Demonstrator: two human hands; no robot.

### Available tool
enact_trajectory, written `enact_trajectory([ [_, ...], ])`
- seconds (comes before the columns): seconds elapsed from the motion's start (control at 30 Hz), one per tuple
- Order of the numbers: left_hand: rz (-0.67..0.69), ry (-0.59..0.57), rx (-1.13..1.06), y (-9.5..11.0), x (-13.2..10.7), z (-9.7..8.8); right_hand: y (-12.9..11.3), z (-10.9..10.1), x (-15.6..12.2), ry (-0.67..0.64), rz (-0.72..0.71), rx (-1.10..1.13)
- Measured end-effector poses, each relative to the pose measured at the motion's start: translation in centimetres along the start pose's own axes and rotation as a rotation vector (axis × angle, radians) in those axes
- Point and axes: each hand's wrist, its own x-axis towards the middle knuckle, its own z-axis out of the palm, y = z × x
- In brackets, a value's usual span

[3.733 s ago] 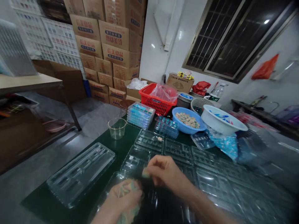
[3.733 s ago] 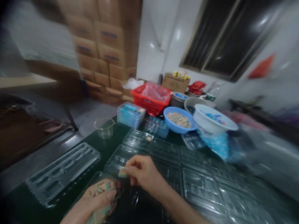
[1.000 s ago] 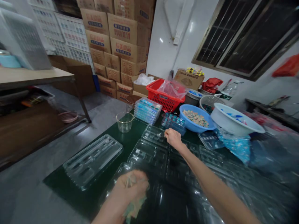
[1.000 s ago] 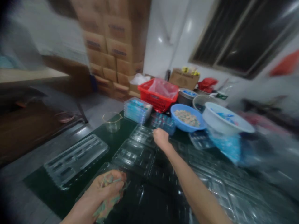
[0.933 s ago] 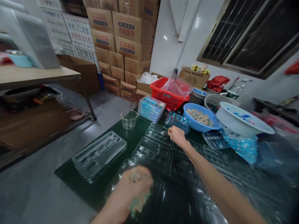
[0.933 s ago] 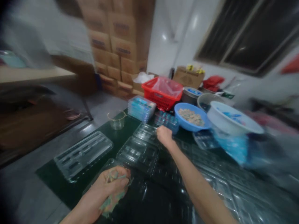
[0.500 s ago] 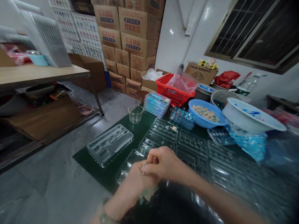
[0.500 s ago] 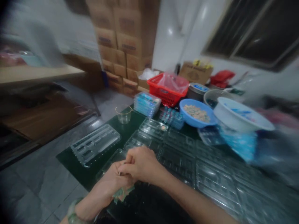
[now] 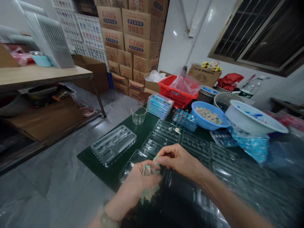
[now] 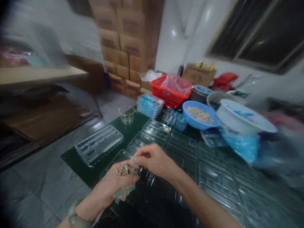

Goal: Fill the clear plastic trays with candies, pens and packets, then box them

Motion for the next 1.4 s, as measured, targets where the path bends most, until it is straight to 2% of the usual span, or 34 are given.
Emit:
enact_trajectory([
  [0.07, 0.023, 0.009, 0.029, 0.0, 0.0, 0.1, -0.1, 0.5, -0.3, -0.048, 0.06, 0.065],
  [0.13, 0.062, 0.007, 0.048, -0.1, 0.0, 0.3, 0.2, 1.4, -0.4, -0.039, 0.089, 0.044],
  [0.27, 0.105, 0.044, 0.083, -0.5, 0.4, 0.3, 1.4, 2.8, 0.0, 0.224, 0.047, -0.296],
  [0.33, 0.126, 0.059, 0.102, -0.7, 0.4, 0.2, 1.7, 3.0, 0.1, 0.291, 0.04, -0.409],
  [0.47, 0.141, 0.049, 0.1, -0.9, 0.3, 0.1, 1.6, 3.1, -0.1, 0.307, 0.023, -0.51],
  [0.6, 0.181, -0.047, 0.109, -0.6, 0.1, 0.0, 1.3, 3.6, -0.3, 0.289, -0.111, -0.605],
  [0.67, 0.186, -0.063, 0.109, -0.3, 0.0, 0.1, 1.3, 3.6, -0.2, 0.294, -0.147, -0.541],
  [0.73, 0.159, -0.045, 0.092, -0.1, -0.1, 0.2, 1.2, 3.3, -0.1, 0.278, -0.126, -0.36],
  [0.83, 0.085, -0.005, 0.02, 0.0, -0.3, 0.1, 1.0, 2.1, 0.0, 0.234, -0.078, -0.045],
  [0.9, 0.045, 0.01, -0.033, -0.1, -0.4, -0.1, 0.9, 1.1, -0.2, 0.222, -0.05, 0.055],
  [1.07, -0.002, 0.071, -0.104, -0.3, -0.5, -0.7, 1.6, -0.2, -0.8, 0.195, 0.026, 0.122],
  [1.27, 0.01, 0.108, -0.105, -0.1, -0.2, -0.1, 3.2, 1.1, -0.3, 0.426, 0.038, 0.047],
  [1.4, -0.003, 0.125, -0.092, -0.1, -0.1, 0.4, 3.7, 1.9, -0.2, 0.468, -0.028, 0.018],
])
